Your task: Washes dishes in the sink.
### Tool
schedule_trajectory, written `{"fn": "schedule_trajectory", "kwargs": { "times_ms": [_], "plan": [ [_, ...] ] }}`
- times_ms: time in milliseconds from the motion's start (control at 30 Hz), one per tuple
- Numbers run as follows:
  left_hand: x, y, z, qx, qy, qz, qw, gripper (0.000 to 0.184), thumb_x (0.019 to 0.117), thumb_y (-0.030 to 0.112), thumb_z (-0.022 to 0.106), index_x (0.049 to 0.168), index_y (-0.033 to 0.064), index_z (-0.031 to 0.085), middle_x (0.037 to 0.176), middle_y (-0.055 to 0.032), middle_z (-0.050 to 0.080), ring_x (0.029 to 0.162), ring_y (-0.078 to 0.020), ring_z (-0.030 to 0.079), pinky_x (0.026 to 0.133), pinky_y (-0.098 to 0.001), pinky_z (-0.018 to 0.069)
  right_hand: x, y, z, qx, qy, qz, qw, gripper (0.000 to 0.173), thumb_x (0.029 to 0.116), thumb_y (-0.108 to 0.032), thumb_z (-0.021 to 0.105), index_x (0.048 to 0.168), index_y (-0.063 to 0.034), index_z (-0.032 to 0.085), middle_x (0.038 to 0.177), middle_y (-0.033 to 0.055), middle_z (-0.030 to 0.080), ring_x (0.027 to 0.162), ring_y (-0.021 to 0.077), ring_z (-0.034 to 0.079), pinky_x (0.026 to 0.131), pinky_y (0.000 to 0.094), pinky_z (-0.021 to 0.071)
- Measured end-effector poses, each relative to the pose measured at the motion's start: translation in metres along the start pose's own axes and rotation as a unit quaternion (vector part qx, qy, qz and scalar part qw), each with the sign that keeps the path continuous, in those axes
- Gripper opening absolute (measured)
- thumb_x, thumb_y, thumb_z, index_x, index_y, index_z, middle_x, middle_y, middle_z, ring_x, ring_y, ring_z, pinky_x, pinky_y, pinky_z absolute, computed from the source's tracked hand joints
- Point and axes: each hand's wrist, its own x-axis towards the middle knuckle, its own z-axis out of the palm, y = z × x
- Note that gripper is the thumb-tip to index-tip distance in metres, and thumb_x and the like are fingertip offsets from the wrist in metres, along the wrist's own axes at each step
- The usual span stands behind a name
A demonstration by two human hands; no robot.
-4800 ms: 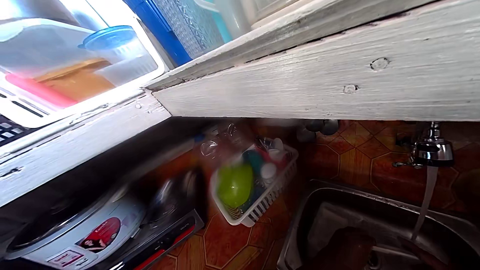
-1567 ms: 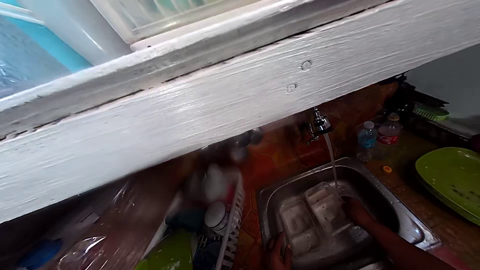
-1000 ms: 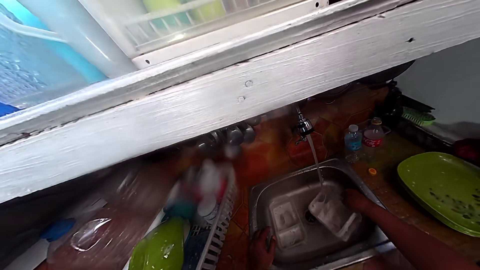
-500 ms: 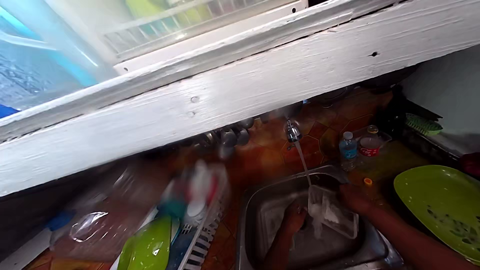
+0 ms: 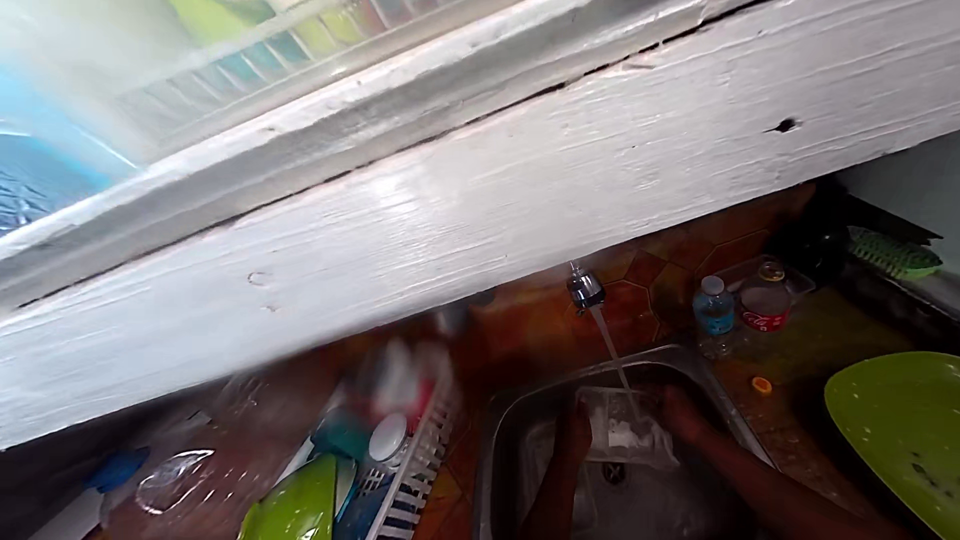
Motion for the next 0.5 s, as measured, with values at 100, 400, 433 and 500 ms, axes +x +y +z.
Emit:
{"fn": "schedule_trajectory", "kwargs": {
  "times_ms": [100,400,433,500],
  "plan": [
    [-0.001,-0.019,0.006,-0.010,-0.007,-0.067,0.998,0.048,0.1132,0.025,0.033,0.146,-0.0082,0.045,0.140,-0.0309,0.056,0.135,-0.0401,0.053,0.116,-0.0513,0.0385,0.006,-0.020,0.007,-0.046,0.003,0.003,0.999,0.033,0.1033,-0.018,0.059,0.132,-0.0036,0.068,0.134,0.0201,0.065,0.129,0.0334,0.060,0.114,0.0489,0.0423],
    [-0.007,-0.043,0.044,-0.069,-0.042,-0.151,0.985,0.053,0.1135,0.030,0.032,0.143,-0.0103,0.048,0.143,-0.0318,0.052,0.137,-0.0411,0.050,0.116,-0.0531,0.0372,0.010,-0.065,-0.015,0.013,-0.126,-0.001,0.992,0.029,0.1071,-0.019,0.052,0.122,-0.0005,0.069,0.114,0.0206,0.070,0.107,0.0308,0.065,0.100,0.0475,0.0483],
    [-0.008,-0.042,0.046,-0.075,-0.049,-0.150,0.984,0.052,0.1135,0.030,0.032,0.142,-0.0103,0.049,0.143,-0.0319,0.052,0.137,-0.0412,0.050,0.116,-0.0532,0.0371,0.010,-0.065,-0.016,0.023,-0.150,-0.004,0.988,0.028,0.1070,-0.018,0.052,0.119,0.0017,0.069,0.110,0.0210,0.069,0.102,0.0303,0.065,0.097,0.0474,0.0487],
    [-0.011,-0.039,0.050,-0.090,-0.058,-0.160,0.981,0.050,0.1131,0.029,0.035,0.141,-0.0102,0.050,0.140,-0.0315,0.054,0.134,-0.0412,0.052,0.114,-0.0534,0.0389,0.010,-0.067,-0.020,0.028,-0.191,-0.007,0.981,0.027,0.1069,-0.016,0.051,0.115,0.0037,0.068,0.107,0.0207,0.069,0.097,0.0286,0.066,0.093,0.0463,0.0513]
  ]
}}
